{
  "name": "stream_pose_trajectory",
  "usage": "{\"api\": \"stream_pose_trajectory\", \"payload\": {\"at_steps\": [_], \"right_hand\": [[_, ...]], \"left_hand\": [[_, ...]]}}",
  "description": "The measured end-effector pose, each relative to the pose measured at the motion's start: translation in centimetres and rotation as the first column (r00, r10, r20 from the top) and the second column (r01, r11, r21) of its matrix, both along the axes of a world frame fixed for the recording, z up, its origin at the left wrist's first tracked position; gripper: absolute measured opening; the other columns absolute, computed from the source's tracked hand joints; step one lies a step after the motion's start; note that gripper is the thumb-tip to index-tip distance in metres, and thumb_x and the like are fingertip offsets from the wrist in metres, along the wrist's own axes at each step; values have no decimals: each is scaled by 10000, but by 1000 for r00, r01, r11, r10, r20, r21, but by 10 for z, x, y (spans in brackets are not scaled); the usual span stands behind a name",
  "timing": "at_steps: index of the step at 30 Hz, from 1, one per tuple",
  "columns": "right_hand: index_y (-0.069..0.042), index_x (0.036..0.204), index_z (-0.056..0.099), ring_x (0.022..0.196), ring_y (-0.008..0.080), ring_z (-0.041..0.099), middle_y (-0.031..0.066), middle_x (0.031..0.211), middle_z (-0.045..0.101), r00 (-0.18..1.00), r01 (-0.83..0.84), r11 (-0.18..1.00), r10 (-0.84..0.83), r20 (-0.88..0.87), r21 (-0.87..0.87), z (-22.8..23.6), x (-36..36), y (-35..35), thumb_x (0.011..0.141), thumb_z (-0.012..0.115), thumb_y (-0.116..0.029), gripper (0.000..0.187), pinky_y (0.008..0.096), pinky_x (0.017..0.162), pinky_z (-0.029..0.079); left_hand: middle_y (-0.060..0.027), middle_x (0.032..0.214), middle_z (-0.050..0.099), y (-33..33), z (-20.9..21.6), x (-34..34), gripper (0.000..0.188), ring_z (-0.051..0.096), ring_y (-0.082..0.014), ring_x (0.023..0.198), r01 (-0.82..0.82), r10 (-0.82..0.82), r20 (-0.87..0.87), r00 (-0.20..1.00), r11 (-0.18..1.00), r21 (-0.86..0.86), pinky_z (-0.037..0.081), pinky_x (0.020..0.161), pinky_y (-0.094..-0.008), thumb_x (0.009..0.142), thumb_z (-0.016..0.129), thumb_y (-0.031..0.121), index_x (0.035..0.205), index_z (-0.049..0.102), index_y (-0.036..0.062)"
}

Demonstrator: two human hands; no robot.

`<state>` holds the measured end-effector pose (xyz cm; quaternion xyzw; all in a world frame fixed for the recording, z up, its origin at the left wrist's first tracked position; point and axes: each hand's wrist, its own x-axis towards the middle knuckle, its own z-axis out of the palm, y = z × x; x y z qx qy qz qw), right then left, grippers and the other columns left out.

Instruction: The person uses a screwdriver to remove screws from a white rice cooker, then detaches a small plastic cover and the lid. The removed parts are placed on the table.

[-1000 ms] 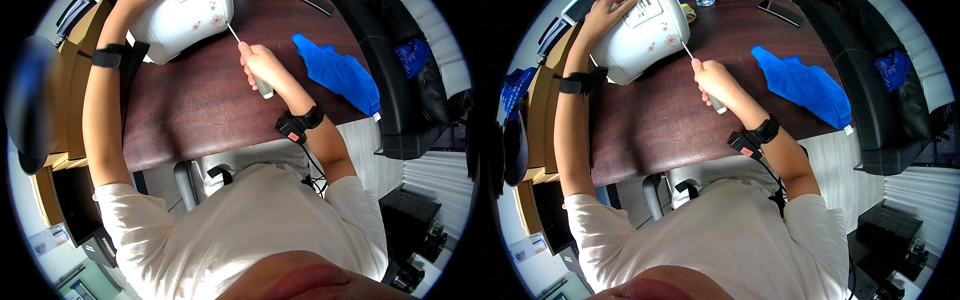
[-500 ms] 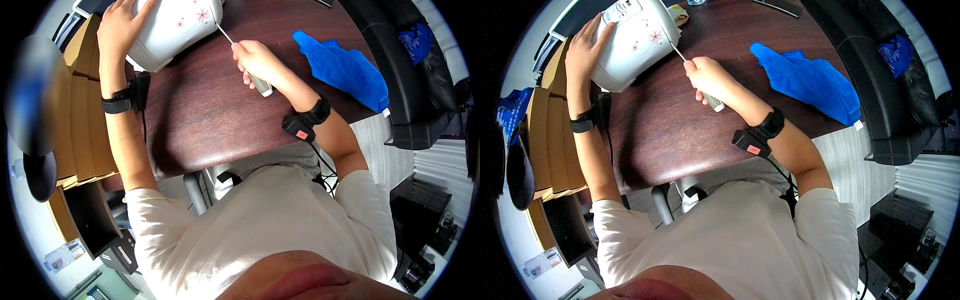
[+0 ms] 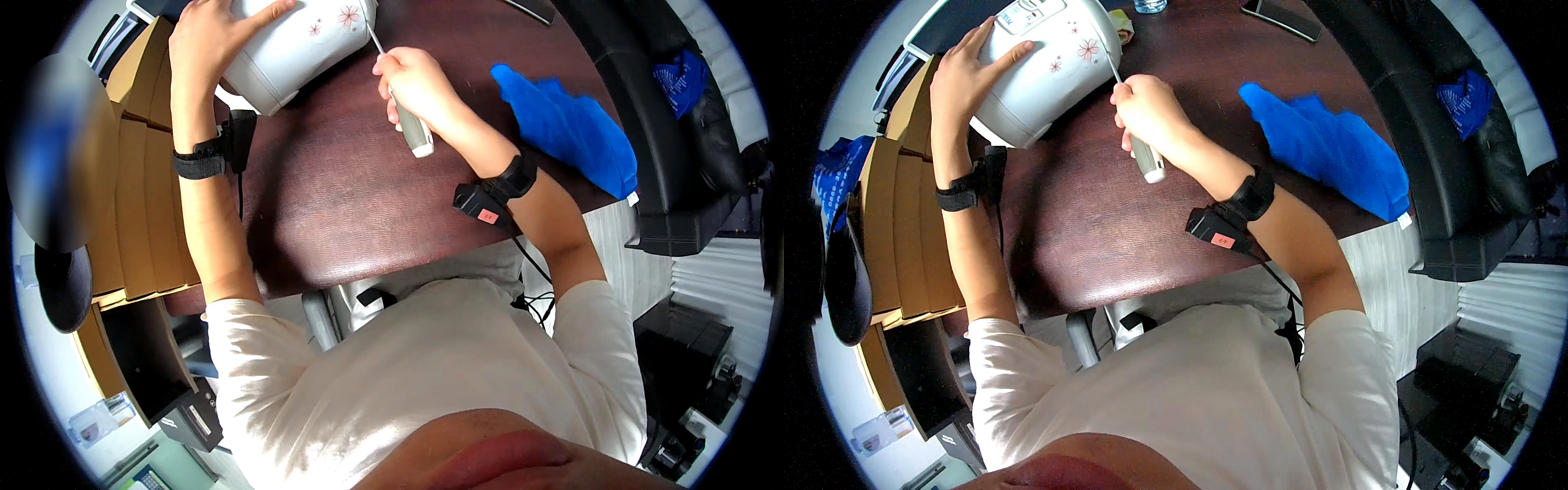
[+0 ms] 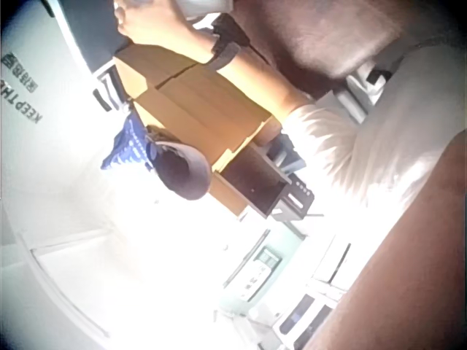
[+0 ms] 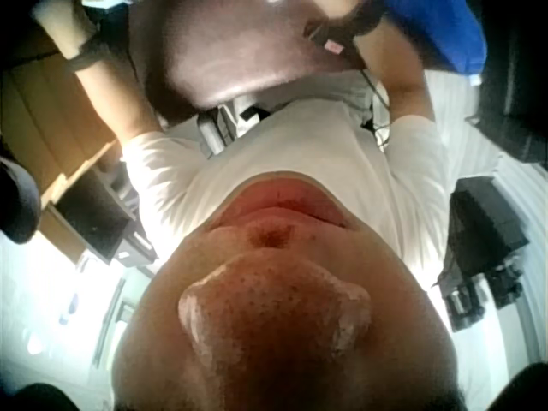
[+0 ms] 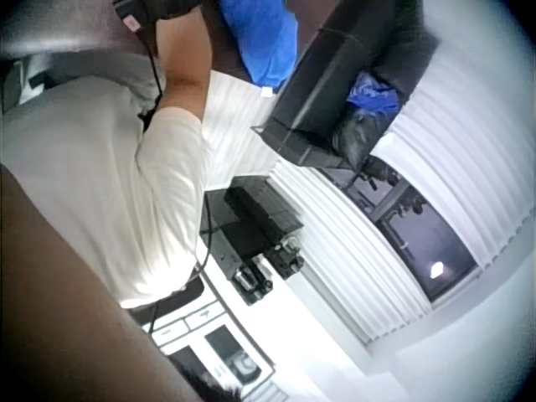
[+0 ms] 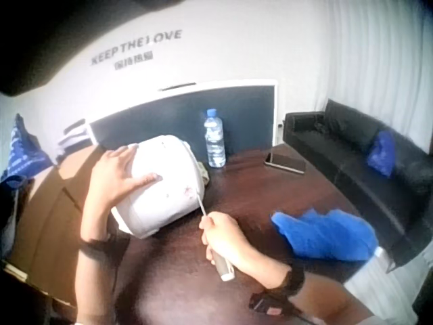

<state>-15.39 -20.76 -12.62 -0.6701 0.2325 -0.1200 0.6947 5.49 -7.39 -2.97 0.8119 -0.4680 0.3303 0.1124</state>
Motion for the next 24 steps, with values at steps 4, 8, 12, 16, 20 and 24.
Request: {"api": "stream_pose_trajectory", "payload": {"at_steps": [4,8,12,16,20,24], "right_hand": [[3,978,509,415,143,496,61,661,521,995,48,994,-57,79,101,-4,7,3,988,421,-239,257,323,363,430],[5,976,507,417,140,487,63,661,521,990,66,986,-85,117,152,-11,12,2,998,424,-261,279,317,363,418],[2,964,506,419,140,489,62,663,523,986,89,973,-117,119,213,-8,18,2,998,429,-265,281,320,367,420],[-5,953,512,420,138,491,54,662,524,988,83,970,-111,108,230,-8,22,-6,995,439,-265,273,311,368,417],[-17,928,529,406,122,490,44,659,530,993,-54,985,36,114,166,-7,13,-29,975,476,-259,252,285,355,404],[-15,925,552,384,111,479,42,632,531,989,-130,986,121,88,107,2,7,-42,967,486,-236,235,261,337,386]], "left_hand": [[-160,1160,648,0,-5,5,935,648,-303,1033,-15,16,31,999,1000,-15,522,864,-412,633,622,790,1262,607,99],[-162,1130,660,-1,-7,4,961,668,-298,986,-36,35,51,998,999,14,541,823,-415,616,632,792,1268,598,86],[-159,1122,662,-1,-1,-2,949,667,-295,990,-57,57,-7,998,998,13,538,826,-423,626,632,782,1274,593,89],[-160,1123,661,-6,4,-14,935,667,-300,982,-103,103,15,995,994,23,534,836,-423,640,629,772,1281,586,93],[-168,1164,642,-3,-3,-2,923,645,-312,1035,-81,82,30,996,997,-19,517,877,-431,649,623,771,1287,584,105],[-175,1202,624,-1,-7,20,907,630,-308,1073,-28,27,-43,999,999,-27,503,904,-427,653,636,756,1292,584,115]]}}
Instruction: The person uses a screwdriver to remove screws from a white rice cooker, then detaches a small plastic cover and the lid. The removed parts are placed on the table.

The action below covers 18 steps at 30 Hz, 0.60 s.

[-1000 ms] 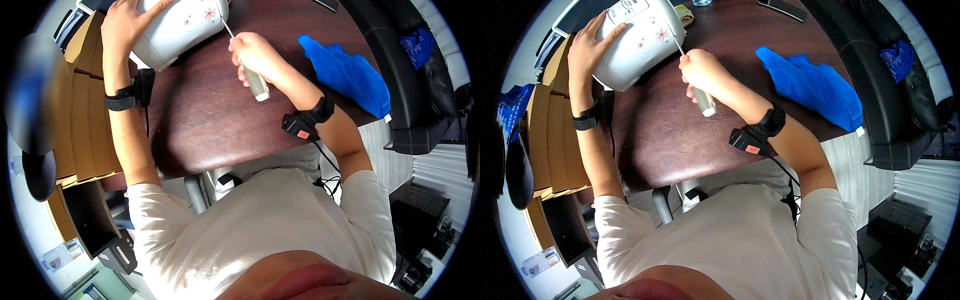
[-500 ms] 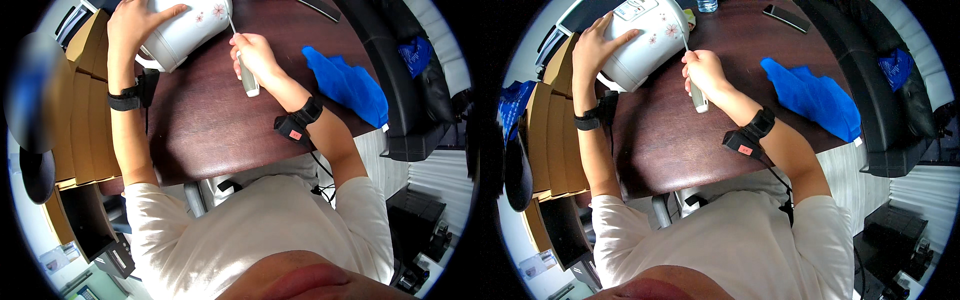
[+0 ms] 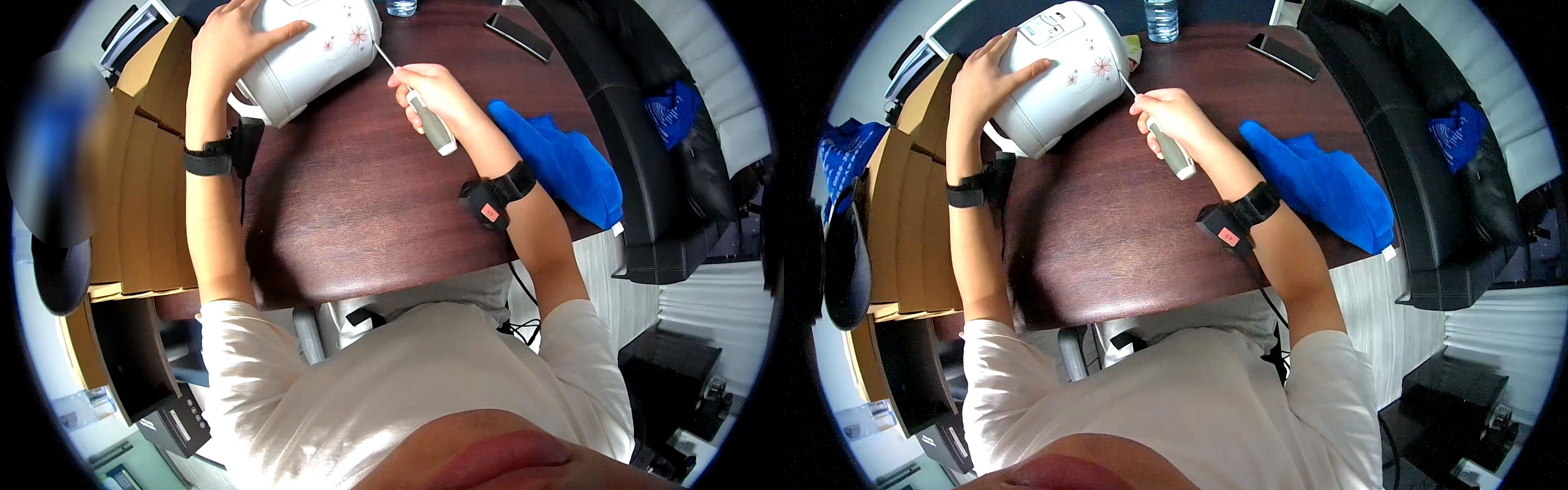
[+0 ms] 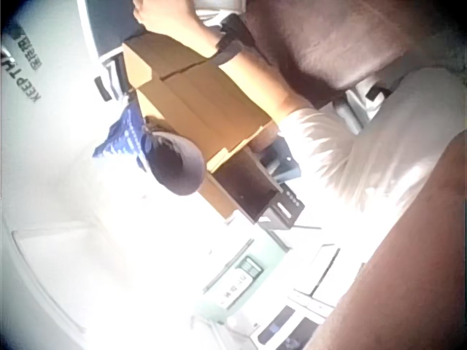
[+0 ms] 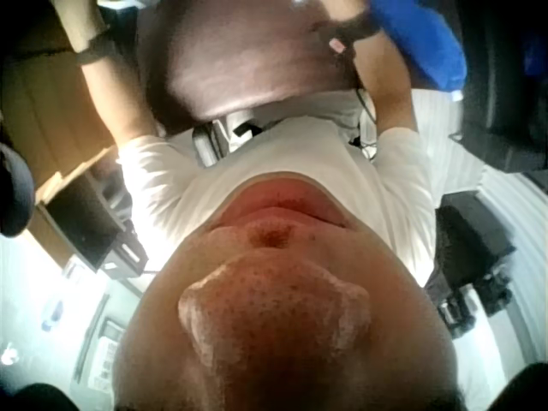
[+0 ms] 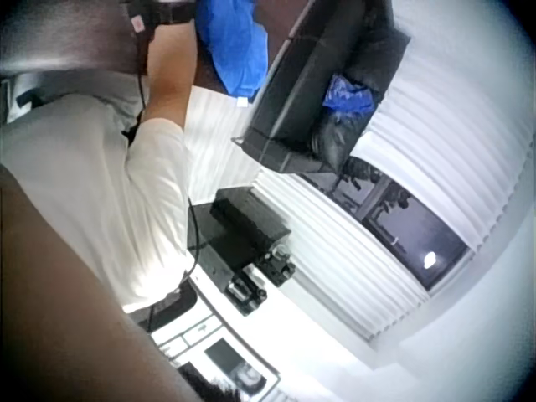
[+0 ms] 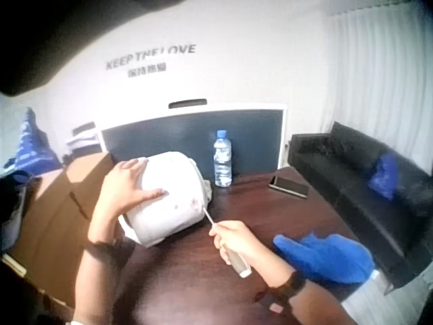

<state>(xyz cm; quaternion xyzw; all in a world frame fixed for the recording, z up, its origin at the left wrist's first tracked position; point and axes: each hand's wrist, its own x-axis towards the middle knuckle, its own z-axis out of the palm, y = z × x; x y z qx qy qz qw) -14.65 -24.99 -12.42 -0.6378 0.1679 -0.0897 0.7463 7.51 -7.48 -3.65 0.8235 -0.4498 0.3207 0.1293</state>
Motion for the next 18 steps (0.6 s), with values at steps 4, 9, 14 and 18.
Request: {"api": "stream_pose_trajectory", "payload": {"at_steps": [4,9,14,18], "right_hand": [[0,934,563,372,100,463,36,605,521,993,-114,987,110,-38,-118,11,-2,-12,981,466,-233,256,251,330,389],[1,948,557,369,71,439,15,598,510,967,-245,962,234,-100,-122,26,-7,-20,996,455,-238,264,229,326,370],[52,1021,554,400,93,468,29,663,521,920,-378,926,377,-104,15,28,-14,-29,995,454,-210,282,249,334,390],[57,1037,555,444,86,476,29,675,520,948,-305,936,316,-42,175,22,-20,-16,990,471,-195,270,242,374,402]], "left_hand": [[-174,1215,620,3,10,14,887,632,-296,1073,77,-74,-104,992,997,27,495,918,-393,648,686,705,1299,578,113],[-170,1210,626,8,7,36,874,641,-296,1058,184,-180,-164,970,983,9,498,915,-387,650,698,689,1301,579,118],[-178,1202,628,14,3,50,830,650,-309,1036,267,-260,-280,924,964,-12,510,898,-389,686,685,674,1298,584,123],[-190,1190,629,14,4,51,801,661,-293,1007,306,-305,-116,945,952,-8,524,863,-388,718,673,658,1290,587,103]]}}
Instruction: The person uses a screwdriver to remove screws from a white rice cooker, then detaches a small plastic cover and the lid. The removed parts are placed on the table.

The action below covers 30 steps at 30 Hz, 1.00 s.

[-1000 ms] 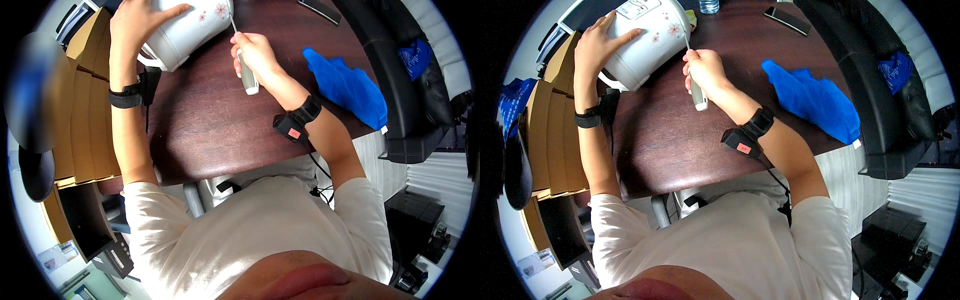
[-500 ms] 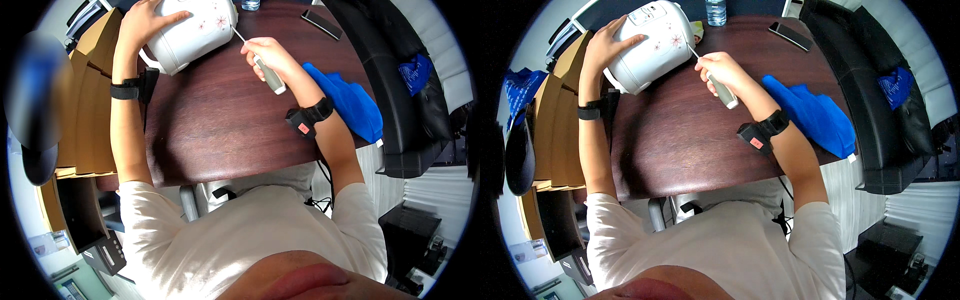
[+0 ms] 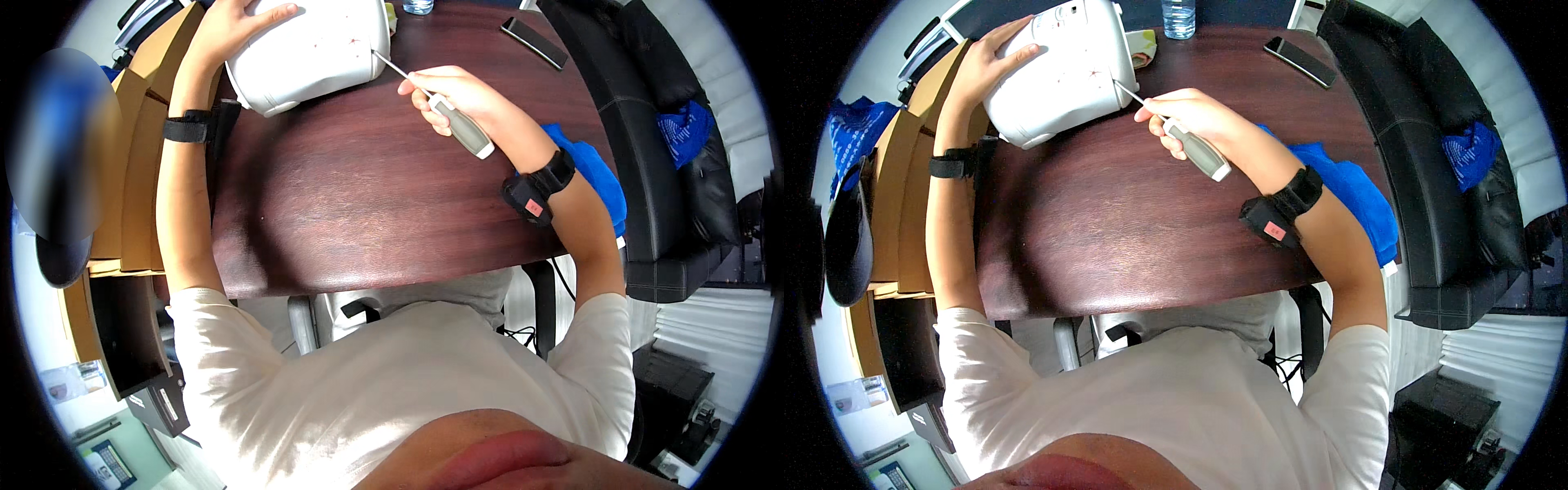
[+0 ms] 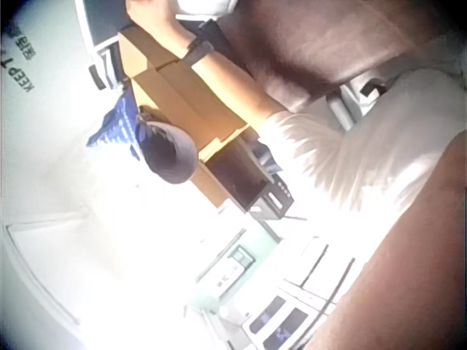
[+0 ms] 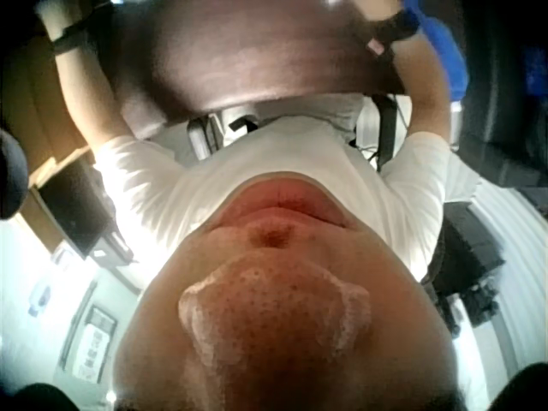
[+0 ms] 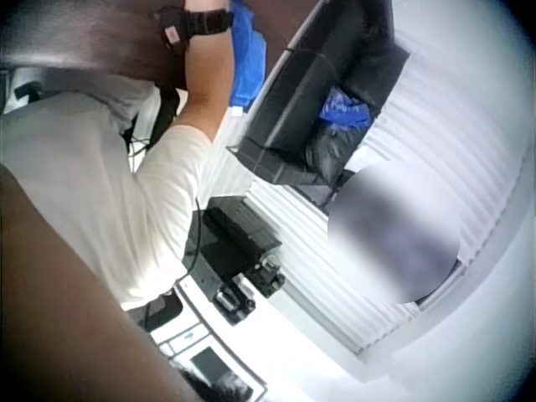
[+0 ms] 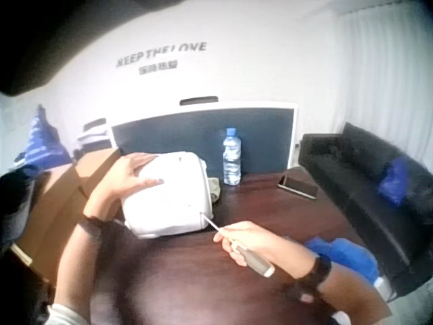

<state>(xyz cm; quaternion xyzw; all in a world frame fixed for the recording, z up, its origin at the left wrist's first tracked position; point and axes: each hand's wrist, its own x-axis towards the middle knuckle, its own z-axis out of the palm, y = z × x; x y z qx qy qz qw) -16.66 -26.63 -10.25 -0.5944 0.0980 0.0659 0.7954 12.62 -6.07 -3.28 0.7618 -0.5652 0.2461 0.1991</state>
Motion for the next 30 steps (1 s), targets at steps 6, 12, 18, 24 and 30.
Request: {"api": "stream_pose_trajectory", "payload": {"at_steps": [6,12,18,24,30], "right_hand": [[28,1083,560,494,70,482,14,703,523,993,54,994,-43,114,-98,-2,1,17,1002,458,-205,267,218,408,401],[12,1076,555,512,68,485,9,699,523,988,97,993,-89,124,-62,5,9,22,992,486,-202,241,230,424,425],[18,1070,551,513,65,483,8,694,521,989,107,988,-95,111,-113,12,13,26,997,481,-219,258,230,430,436],[28,1070,547,493,76,478,17,675,518,987,146,983,-137,81,-113,9,11,33,1005,454,-219,271,237,417,432],[25,1059,547,484,82,475,22,663,518,988,150,982,-146,44,-116,13,8,37,1002,458,-218,265,242,410,429]], "left_hand": [[-202,1062,660,12,-12,-28,641,670,-282,957,-284,240,-179,954,917,-279,540,818,-374,820,648,563,1160,626,21],[-261,1215,581,14,-55,-34,735,604,-343,1097,-494,213,-587,781,786,-371,462,944,-408,892,518,587,1362,442,27],[-211,1119,648,1,-68,-49,608,631,-291,1044,-446,97,-536,839,686,-574,477,906,-375,913,545,506,1255,553,3],[-223,1089,657,5,-68,-82,577,650,-305,1008,-446,92,-539,837,686,-575,487,894,-372,912,571,460,1246,542,-10],[-240,1232,565,14,-66,-78,587,604,-325,1094,-369,78,-465,882,727,-579,483,921,-381,904,587,443,1272,522,-9]]}}
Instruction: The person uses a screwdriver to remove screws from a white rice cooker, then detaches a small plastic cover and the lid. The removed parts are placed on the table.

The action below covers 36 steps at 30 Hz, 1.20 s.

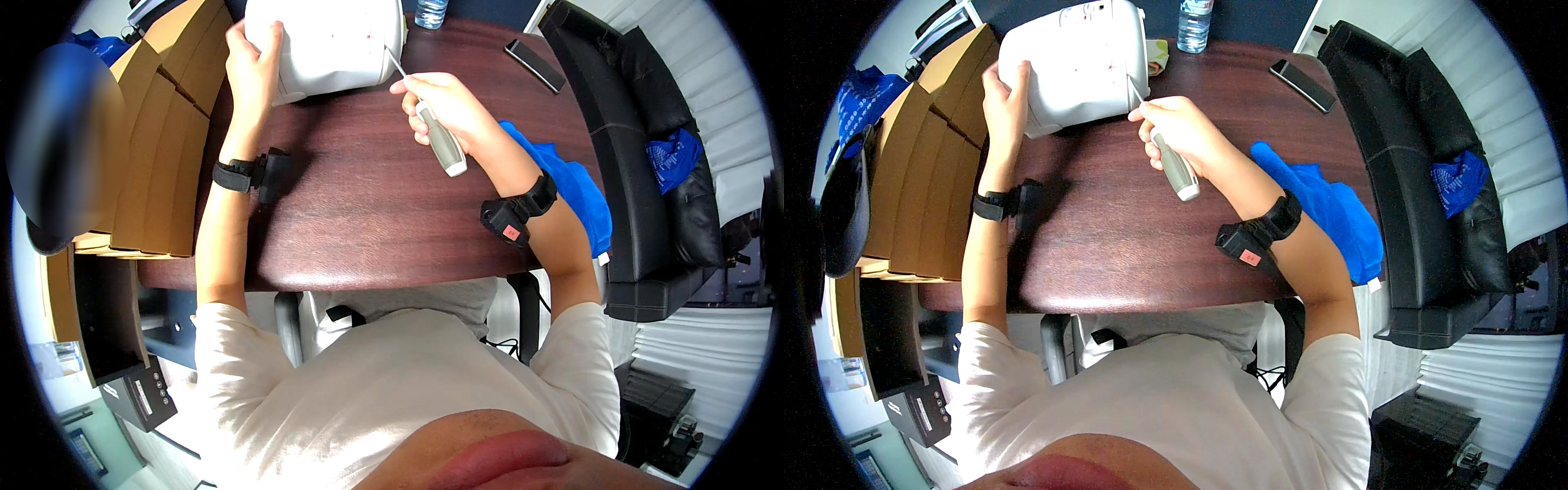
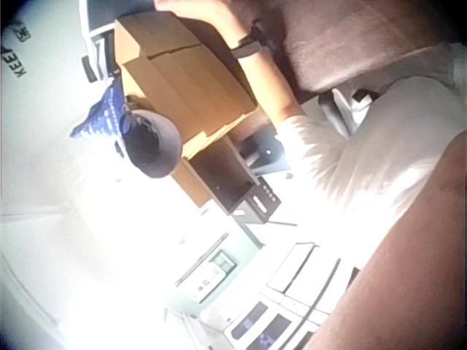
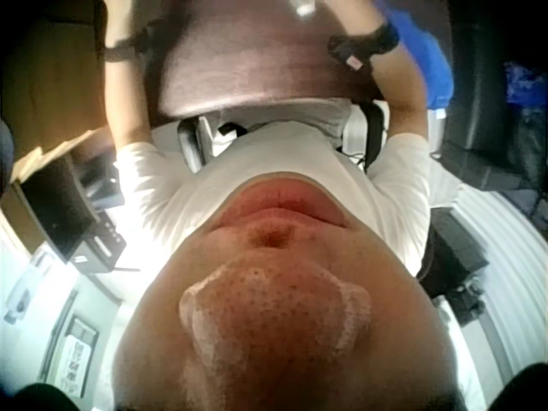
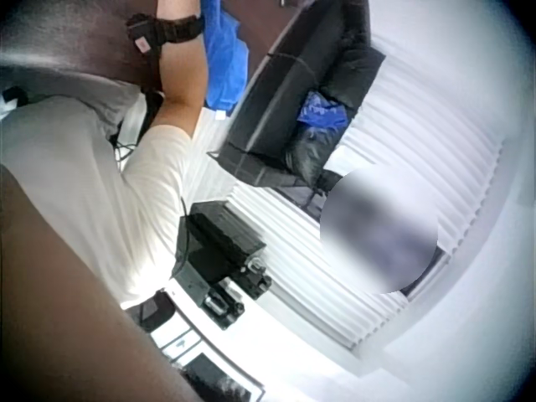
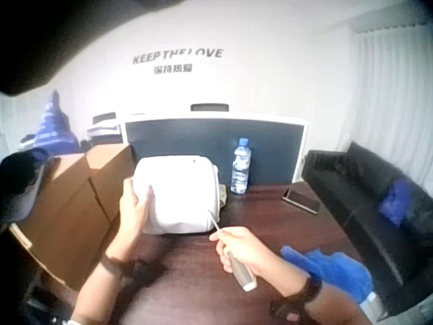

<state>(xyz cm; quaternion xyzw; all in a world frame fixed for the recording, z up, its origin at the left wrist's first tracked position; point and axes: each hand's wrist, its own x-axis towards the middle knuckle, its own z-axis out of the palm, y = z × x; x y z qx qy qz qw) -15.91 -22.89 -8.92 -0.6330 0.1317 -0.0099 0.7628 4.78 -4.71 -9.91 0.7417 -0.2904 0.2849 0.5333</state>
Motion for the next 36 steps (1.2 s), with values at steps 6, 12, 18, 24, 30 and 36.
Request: {"api": "stream_pose_trajectory", "payload": {"at_steps": [6,12,18,24,30,36], "right_hand": [[20,1044,549,488,83,478,22,656,514,1000,15,999,-15,-6,-41,-1,6,0,1003,455,-220,261,242,410,430],[23,1044,550,493,89,479,20,654,512,998,42,999,-43,-46,-29,-3,6,2,1001,450,-217,263,242,412,431],[24,1044,554,496,96,482,18,654,511,998,46,999,-46,-36,-20,-11,2,-2,996,454,-210,260,255,409,427],[25,1037,558,468,104,481,14,644,509,999,33,999,-33,-32,-19,-14,5,-7,994,453,-219,269,261,398,413],[30,1044,558,442,107,475,12,637,505,1000,17,1000,-17,-12,-21,-19,7,-14,994,451,-220,276,263,393,407],[37,1049,566,445,100,478,7,640,503,1000,-11,1000,11,-29,-13,-8,11,-19,992,461,-205,269,268,390,414]], "left_hand": [[-126,1473,373,7,4,24,505,317,-387,1363,-269,103,460,882,912,311,278,1076,-567,913,557,393,1344,520,131],[-112,1387,473,-1,15,8,493,319,-330,1382,-480,137,654,744,790,381,220,1034,-683,924,496,509,1208,560,111],[-179,1151,546,-33,40,-25,665,512,-349,1156,-601,327,560,761,681,419,342,911,-640,880,462,641,1240,555,89],[-217,1168,562,-51,50,1,741,526,-367,1139,-767,341,780,525,586,261,334,894,-663,860,436,693,1133,611,27],[-191,1161,593,-84,60,-37,616,511,-337,1163,-700,489,521,700,614,364,307,1001,-581,886,445,593,1210,614,96],[-204,1119,625,-76,65,-36,545,534,-326,1128,-713,398,617,679,556,427,347,981,-507,909,425,507,1125,646,58]]}}
